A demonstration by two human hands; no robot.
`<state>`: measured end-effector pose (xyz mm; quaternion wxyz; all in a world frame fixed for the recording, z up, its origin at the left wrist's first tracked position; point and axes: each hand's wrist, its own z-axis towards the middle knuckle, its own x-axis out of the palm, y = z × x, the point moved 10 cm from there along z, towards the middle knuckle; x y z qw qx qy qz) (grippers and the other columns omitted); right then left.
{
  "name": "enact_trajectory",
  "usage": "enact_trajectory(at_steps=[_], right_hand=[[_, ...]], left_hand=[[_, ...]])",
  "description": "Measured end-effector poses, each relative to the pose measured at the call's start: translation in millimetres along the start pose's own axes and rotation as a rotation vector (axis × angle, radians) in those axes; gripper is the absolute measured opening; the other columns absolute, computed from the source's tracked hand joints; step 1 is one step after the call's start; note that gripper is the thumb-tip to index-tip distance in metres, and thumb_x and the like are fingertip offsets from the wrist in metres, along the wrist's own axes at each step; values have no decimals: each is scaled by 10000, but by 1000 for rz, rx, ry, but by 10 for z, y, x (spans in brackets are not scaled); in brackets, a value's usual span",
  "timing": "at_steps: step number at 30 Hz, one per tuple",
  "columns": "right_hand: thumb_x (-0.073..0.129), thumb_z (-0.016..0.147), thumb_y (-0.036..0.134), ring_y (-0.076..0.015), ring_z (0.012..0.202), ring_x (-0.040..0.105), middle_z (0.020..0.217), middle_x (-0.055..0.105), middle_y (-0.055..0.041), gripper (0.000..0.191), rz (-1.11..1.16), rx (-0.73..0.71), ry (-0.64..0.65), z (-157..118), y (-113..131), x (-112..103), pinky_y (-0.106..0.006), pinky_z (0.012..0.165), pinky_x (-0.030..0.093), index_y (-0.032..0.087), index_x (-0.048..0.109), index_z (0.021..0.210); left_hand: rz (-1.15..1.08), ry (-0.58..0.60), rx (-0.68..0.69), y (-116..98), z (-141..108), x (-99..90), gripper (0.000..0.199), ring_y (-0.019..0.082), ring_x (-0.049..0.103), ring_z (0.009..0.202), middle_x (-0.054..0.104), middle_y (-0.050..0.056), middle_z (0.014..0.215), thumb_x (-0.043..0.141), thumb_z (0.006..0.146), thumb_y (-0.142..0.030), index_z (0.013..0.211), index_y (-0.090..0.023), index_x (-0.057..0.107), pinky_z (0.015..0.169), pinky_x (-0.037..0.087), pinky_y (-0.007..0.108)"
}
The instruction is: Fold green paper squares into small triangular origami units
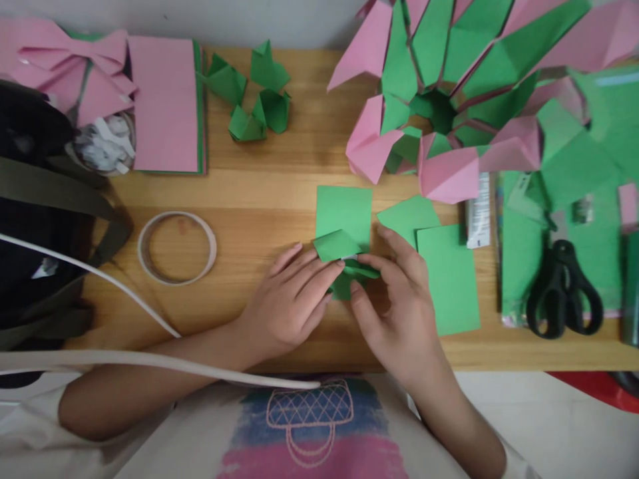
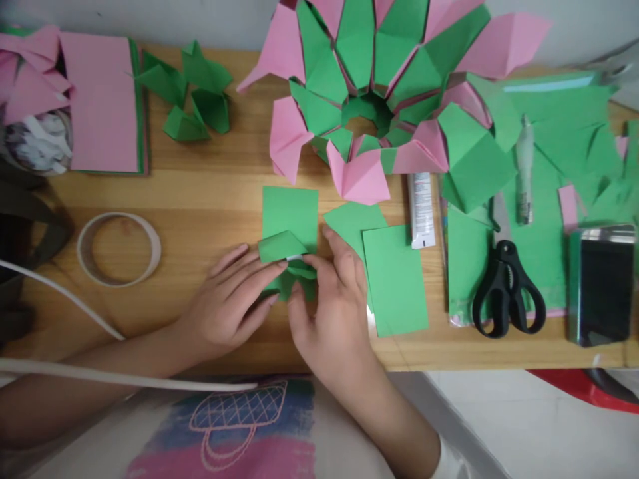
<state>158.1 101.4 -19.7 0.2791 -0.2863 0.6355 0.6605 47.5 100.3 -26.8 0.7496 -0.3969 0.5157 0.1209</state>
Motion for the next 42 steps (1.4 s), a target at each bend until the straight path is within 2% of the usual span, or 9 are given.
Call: enact_trajectory(at_steps=[6,10,17,24,28,33,36,39,42], right_hand=[[575,838,181,-332,1347,470,1437,499,-190,237,-26,-1,3,12,13,1,-593,1076,418,185,595,1074],[569,849,186,-335,1351,460,1434,494,-213,231,-60,-13,21,21,43,11,-582,1074,422,158,594,1077],[562,850,180,-338,1302,491,1431,493,-197,233,-103,-2,36,34,86,24,-571,1045,442,171,586,1082],[556,852,186,-341,1288,494,1417,504,-195,229,-117,7,30,41,82,11,-575,1038,443,171,598,1076],[554,848,168,-350,1261,508,1382,535,-200,211,-171,7,1,41,111,-12,-561,1013,460,155,621,1047],[531,847,132,-374,1196,535,1329,582,-185,206,-317,-3,-22,35,202,-20,-588,955,451,169,640,1017],[540,846,145,-384,1180,538,1274,614,-173,218,-378,6,-85,45,159,-170,-604,944,436,178,654,1030],[555,839,153,-364,1161,551,1232,624,-145,217,-349,-73,-125,91,57,-365,-598,960,436,205,681,1009],[544,848,135,-321,1171,558,1283,568,-133,273,-203,-292,35,151,-11,-372,-536,932,481,224,686,1064]], left_hand=[[-3,0,-3,4,-4,-1,346,253,613,1183,702,116,1196,469,936,-163,1271,-119,543,1096,402,454],[7,-1,10,-7,3,-13,325,260,612,1179,698,132,1200,478,933,-160,1240,-89,558,1095,399,447],[-51,44,61,-39,-12,11,423,281,570,1195,651,135,1295,465,895,-127,1313,-93,519,1114,354,489],[2,1,59,-45,9,-3,368,257,607,1150,712,120,1187,470,914,-119,1272,-78,545,1097,386,465],[82,-8,82,-75,5,1,331,260,627,1112,738,106,1123,467,928,-128,1235,-74,579,1061,417,453],[95,12,68,-59,0,20,344,250,619,1146,737,105,1135,447,934,-123,1243,-84,594,1070,419,448],[86,0,58,-50,5,12,339,240,621,1140,728,93,1172,450,939,-129,1242,-96,597,1083,412,437],[70,-24,71,-49,2,1,339,249,624,1124,724,91,1184,463,935,-132,1246,-94,592,1072,421,443],[32,-40,87,-37,-8,0,354,266,613,1133,719,108,1185,474,926,-131,1259,-78,580,1062,426,461]])
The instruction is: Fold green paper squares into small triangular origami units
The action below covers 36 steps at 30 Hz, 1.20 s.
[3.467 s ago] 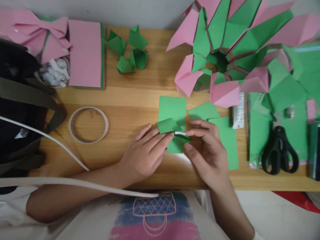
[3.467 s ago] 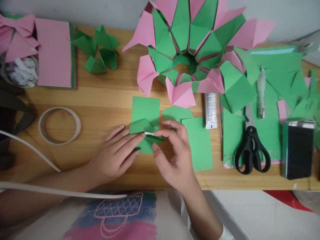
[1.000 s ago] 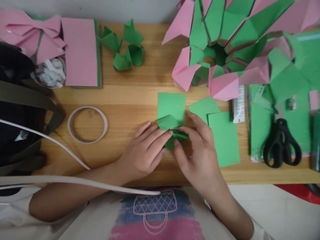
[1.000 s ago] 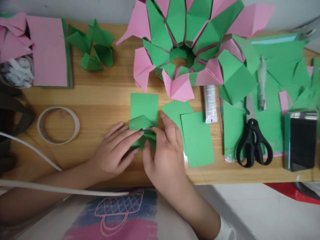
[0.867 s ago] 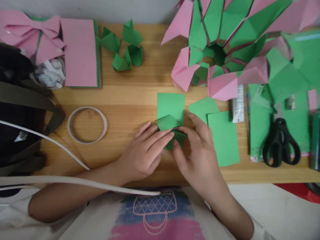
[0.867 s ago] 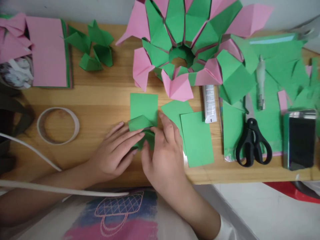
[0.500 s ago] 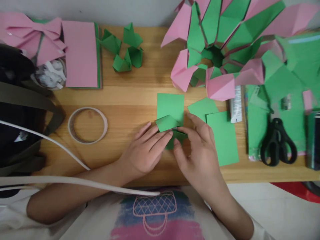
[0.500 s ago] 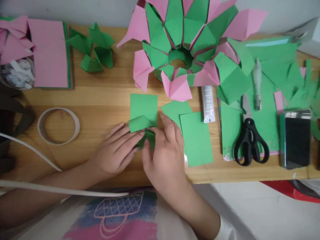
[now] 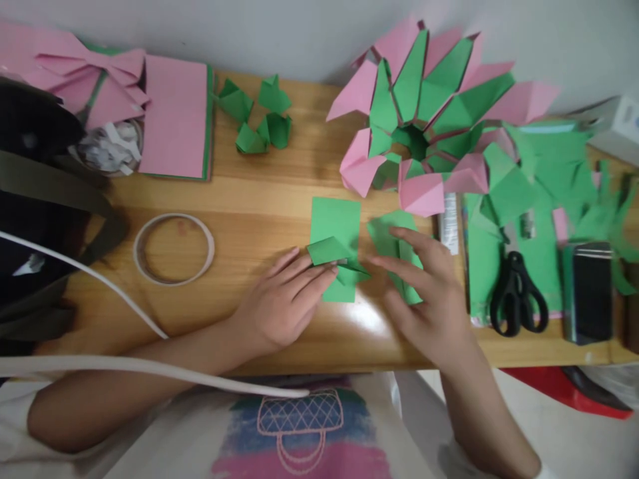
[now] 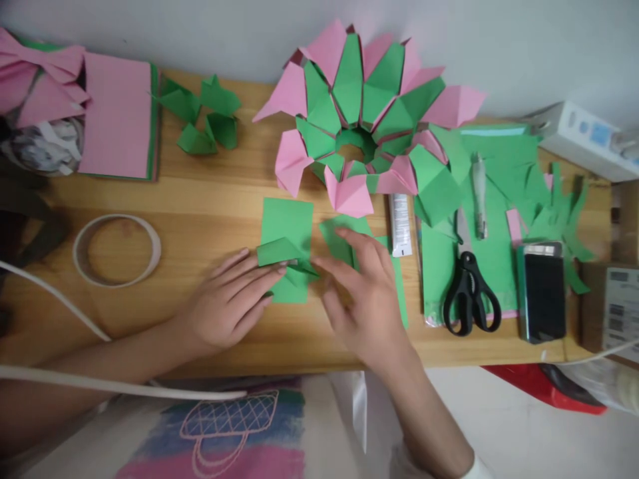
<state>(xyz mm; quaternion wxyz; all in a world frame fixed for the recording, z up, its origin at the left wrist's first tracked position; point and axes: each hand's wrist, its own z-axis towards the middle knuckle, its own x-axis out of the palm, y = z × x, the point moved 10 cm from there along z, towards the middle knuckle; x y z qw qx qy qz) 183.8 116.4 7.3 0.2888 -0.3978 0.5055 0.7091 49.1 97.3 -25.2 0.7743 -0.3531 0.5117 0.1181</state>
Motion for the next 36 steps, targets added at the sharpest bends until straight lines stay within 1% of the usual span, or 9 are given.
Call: enact_trajectory(at_steps=[4,7,12,16,19,25,31,34,36], right_hand=[[476,894,94,-221,911,621,1026,636,-96,398,45,-280,213,-5,3,103,-379,748,535,230,648,1226],[448,928,106,-192,782,596,876,643,-70,401,-65,-433,320,4,76,184,-333,687,517,213,631,1269],[432,907,52,-191,750,549,814,622,-62,421,-277,-623,349,96,210,267,-310,672,465,221,675,1207],[408,930,54,-190,701,488,735,597,-46,391,-339,-746,304,111,312,302,-309,624,384,203,700,1144],[420,955,89,-195,706,472,728,601,-46,344,-364,-774,276,88,327,320,-320,619,348,186,704,1124],[406,968,88,-199,720,492,753,621,-52,360,-312,-742,257,68,260,323,-317,653,368,188,698,1151],[461,959,127,-200,710,507,756,640,-51,320,-291,-705,238,85,206,333,-322,629,374,213,713,1136],[509,937,153,-205,722,526,781,654,-55,296,-276,-662,247,92,178,343,-327,627,396,229,716,1135],[493,938,160,-201,719,534,803,663,-62,296,-217,-609,241,101,161,321,-329,628,420,219,720,1119]], left_hand=[[-90,-13,5,16,-4,-6,366,268,596,1168,697,141,1216,484,909,-106,1261,-66,573,1093,407,479],[-137,-34,10,18,6,-48,357,259,595,1178,690,143,1226,477,902,-90,1244,-77,582,1113,402,480],[-128,-15,56,22,23,-78,350,263,616,1161,705,137,1207,437,917,-94,1226,-69,601,1092,442,465],[-80,15,106,18,24,-57,350,276,638,1142,722,131,1175,386,956,-119,1214,-76,619,1039,488,460],[-46,8,104,19,35,-62,336,270,644,1131,729,113,1162,376,975,-121,1184,-77,636,1051,480,446],[-42,24,93,29,10,-55,328,226,622,1170,722,100,1176,374,977,-104,1191,-97,622,1097,432,399],[2,98,117,64,-42,-23,345,226,639,1142,727,95,1158,343,1008,-137,1243,-109,593,1103,409,415],[-24,148,121,99,-55,3,368,213,634,1165,714,101,1198,323,1004,-126,1269,-118,578,1112,410,420],[-71,135,116,129,-60,-15,355,205,621,1195,707,102,1220,352,989,-128,1255,-125,588,1122,413,411]])
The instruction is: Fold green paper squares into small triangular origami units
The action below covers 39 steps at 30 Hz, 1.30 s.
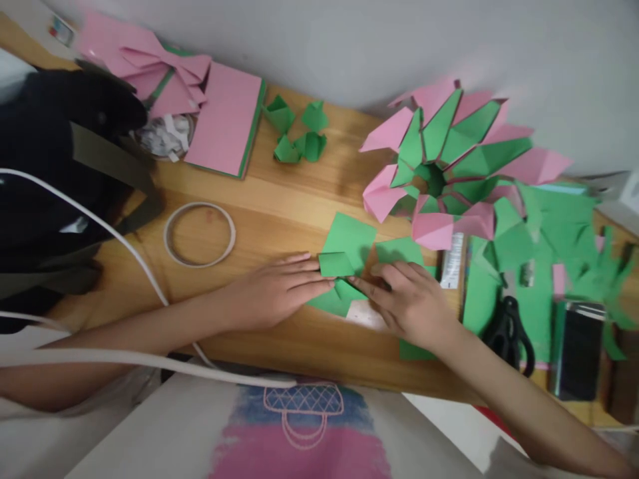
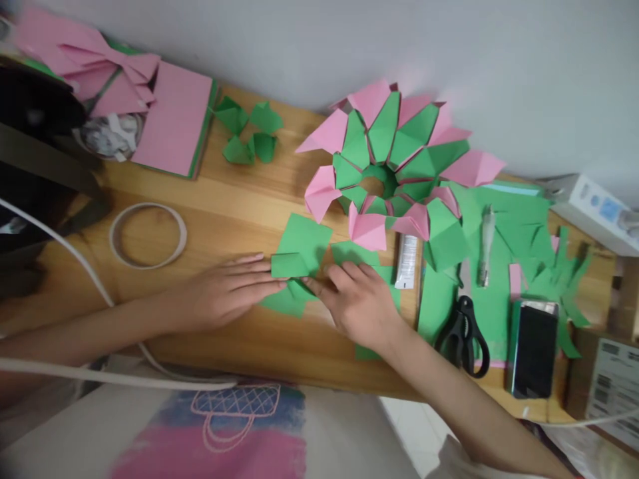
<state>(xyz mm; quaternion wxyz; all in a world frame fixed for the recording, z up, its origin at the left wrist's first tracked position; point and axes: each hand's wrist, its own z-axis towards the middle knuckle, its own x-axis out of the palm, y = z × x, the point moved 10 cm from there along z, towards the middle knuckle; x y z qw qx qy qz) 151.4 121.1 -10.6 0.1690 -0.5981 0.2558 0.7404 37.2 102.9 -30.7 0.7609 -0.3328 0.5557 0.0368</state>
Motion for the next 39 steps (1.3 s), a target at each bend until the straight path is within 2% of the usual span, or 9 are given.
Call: enact_trajectory(at_steps=[5,11,15,18,22,26,31,35,39], right_hand=[[481,906,172,-204,756,591,872,679,-97,275,340,172,-147,-18,-36,-74,-356,675,495,138,723,1031],[590,888,177,-199,747,631,800,683,-71,119,322,308,-269,30,108,-100,-338,669,521,186,708,881],[597,886,146,-167,773,664,812,696,-44,90,361,345,-357,25,270,-368,-300,688,553,199,671,883],[604,876,114,-153,770,665,821,691,-41,95,373,365,-450,-16,427,-670,-284,670,553,197,647,886],[614,860,96,-156,752,650,822,674,-37,124,342,351,-561,-54,685,-985,-297,653,533,211,651,890],[643,844,106,-154,760,625,824,646,-32,116,258,331,-616,-61,920,-1128,-301,658,516,216,639,879],[684,826,169,-131,707,573,849,628,-6,248,433,481,-693,-176,886,-1143,-279,610,504,231,619,1057],[654,851,192,-132,666,587,743,646,4,59,678,469,-672,-187,861,-1066,-268,566,498,222,675,898],[668,829,203,-122,625,595,741,685,5,58,836,516,-679,-225,796,-958,-246,525,470,232,699,869]], left_hand=[[-70,-156,3,58,-21,-124,281,207,631,1186,729,105,1174,457,970,-165,1185,-120,633,1106,453,392],[-101,-245,-137,18,-21,-280,256,200,669,1113,739,86,1142,482,962,-176,1142,-164,664,1003,527,356],[-203,-635,-377,-48,-279,-701,105,161,704,883,763,33,900,587,911,-187,912,-189,692,859,554,302],[-485,-879,-626,19,-566,-775,111,157,692,797,754,35,854,628,885,-274,851,-185,685,779,560,294],[-904,-691,-634,-126,-390,-558,251,165,703,680,752,39,723,674,826,-396,799,-147,698,640,575,264],[-1268,-587,-530,-395,-213,-509,170,171,717,759,754,20,746,681,797,-324,772,-157,705,720,595,278],[-1300,-611,-490,-538,-227,-590,117,146,696,682,748,10,761,655,797,-252,798,-157,724,623,601,249],[-1296,-573,-483,-612,-216,-601,126,114,654,585,727,0,712,652,780,-243,756,-149,730,557,579,216],[-1248,-570,-508,-643,-213,-646,155,108,636,548,684,-8,616,648,760,-256,671,-147,714,535,554,198]])
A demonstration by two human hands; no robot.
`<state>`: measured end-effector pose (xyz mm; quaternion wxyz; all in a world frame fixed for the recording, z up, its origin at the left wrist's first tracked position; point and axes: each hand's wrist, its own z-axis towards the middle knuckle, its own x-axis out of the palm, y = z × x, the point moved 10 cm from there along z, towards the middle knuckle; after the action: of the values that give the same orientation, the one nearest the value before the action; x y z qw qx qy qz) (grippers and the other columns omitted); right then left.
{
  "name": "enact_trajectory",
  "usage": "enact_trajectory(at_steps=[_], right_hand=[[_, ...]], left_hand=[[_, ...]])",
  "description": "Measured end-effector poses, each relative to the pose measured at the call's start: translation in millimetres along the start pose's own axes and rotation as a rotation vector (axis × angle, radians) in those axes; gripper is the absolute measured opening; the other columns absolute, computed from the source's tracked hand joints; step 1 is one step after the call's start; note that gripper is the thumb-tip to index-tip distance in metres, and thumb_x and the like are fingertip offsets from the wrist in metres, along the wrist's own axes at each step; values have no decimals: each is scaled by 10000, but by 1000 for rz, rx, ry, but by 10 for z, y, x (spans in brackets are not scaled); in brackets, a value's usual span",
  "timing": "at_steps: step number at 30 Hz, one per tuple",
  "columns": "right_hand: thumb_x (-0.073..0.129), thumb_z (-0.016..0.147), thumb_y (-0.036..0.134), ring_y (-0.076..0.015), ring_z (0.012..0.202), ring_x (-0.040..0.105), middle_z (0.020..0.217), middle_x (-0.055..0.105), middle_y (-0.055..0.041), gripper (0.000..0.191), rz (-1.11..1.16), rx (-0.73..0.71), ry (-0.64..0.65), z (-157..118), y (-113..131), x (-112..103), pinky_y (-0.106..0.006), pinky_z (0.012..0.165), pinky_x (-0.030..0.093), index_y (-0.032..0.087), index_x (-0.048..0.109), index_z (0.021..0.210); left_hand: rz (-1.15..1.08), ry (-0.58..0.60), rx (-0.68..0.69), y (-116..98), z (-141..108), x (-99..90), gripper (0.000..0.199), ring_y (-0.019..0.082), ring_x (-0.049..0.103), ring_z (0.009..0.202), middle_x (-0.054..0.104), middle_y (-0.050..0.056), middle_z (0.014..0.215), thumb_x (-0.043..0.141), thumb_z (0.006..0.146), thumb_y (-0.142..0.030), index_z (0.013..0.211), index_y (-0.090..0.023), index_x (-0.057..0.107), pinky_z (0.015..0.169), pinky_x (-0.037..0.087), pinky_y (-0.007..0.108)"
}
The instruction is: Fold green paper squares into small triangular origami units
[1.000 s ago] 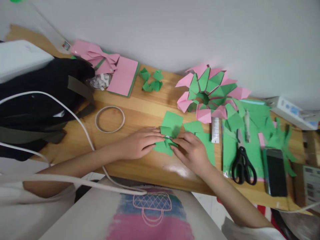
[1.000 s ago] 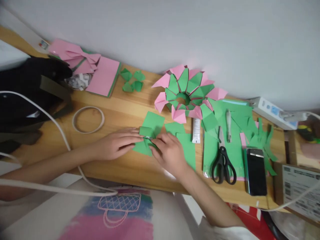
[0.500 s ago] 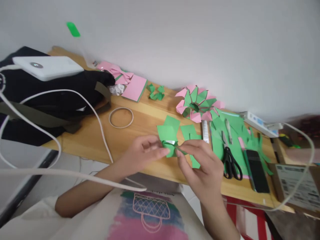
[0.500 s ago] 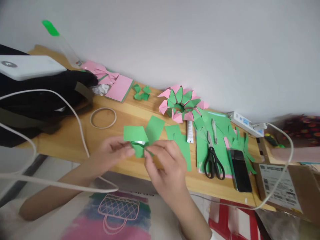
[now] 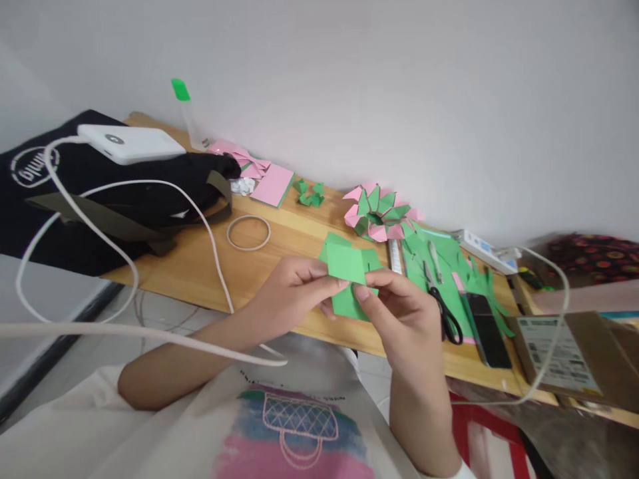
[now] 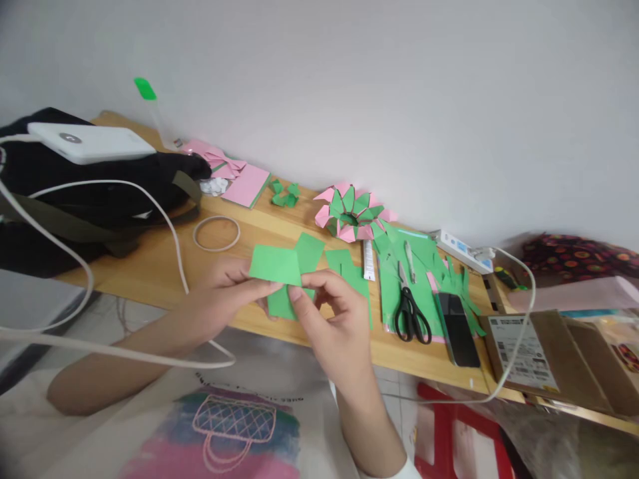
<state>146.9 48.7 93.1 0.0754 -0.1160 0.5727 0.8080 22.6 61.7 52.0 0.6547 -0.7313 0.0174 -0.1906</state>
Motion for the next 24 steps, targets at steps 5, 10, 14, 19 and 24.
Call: enact_trajectory(at_steps=[5,10,14,19,24], right_hand=[[652,828,223,-144,672,635,771,717,-10,126,-53,0,-76,-38,4,-48,-258,558,481,226,711,940],[579,866,194,-126,603,583,746,705,5,125,-163,-24,-131,-65,106,-66,-264,548,476,213,702,878],[659,825,172,-156,739,613,874,665,-21,195,-414,-220,-296,-124,388,-162,-296,617,502,230,639,1010],[676,830,130,-250,976,611,1073,610,-94,150,-770,-543,-229,-228,721,39,-424,789,511,253,677,916],[648,842,107,-249,954,634,1096,655,-91,173,-807,-553,-162,-228,742,85,-449,812,503,253,666,933]], left_hand=[[194,3,-20,-18,6,32,240,119,615,508,634,7,523,626,764,-276,569,-139,660,488,500,197],[113,10,-26,-84,-23,96,158,112,635,528,660,0,553,667,745,-239,628,-133,678,516,535,185],[-3,-1,-64,-52,-12,99,122,94,641,500,677,-13,571,633,770,-179,677,-134,699,495,537,159],[-85,-8,-111,50,13,80,163,97,635,470,649,-11,532,605,777,-165,628,-131,661,481,545,167],[-81,33,-121,0,-29,138,196,102,639,482,643,-13,518,561,765,-158,587,-140,640,490,553,172]])
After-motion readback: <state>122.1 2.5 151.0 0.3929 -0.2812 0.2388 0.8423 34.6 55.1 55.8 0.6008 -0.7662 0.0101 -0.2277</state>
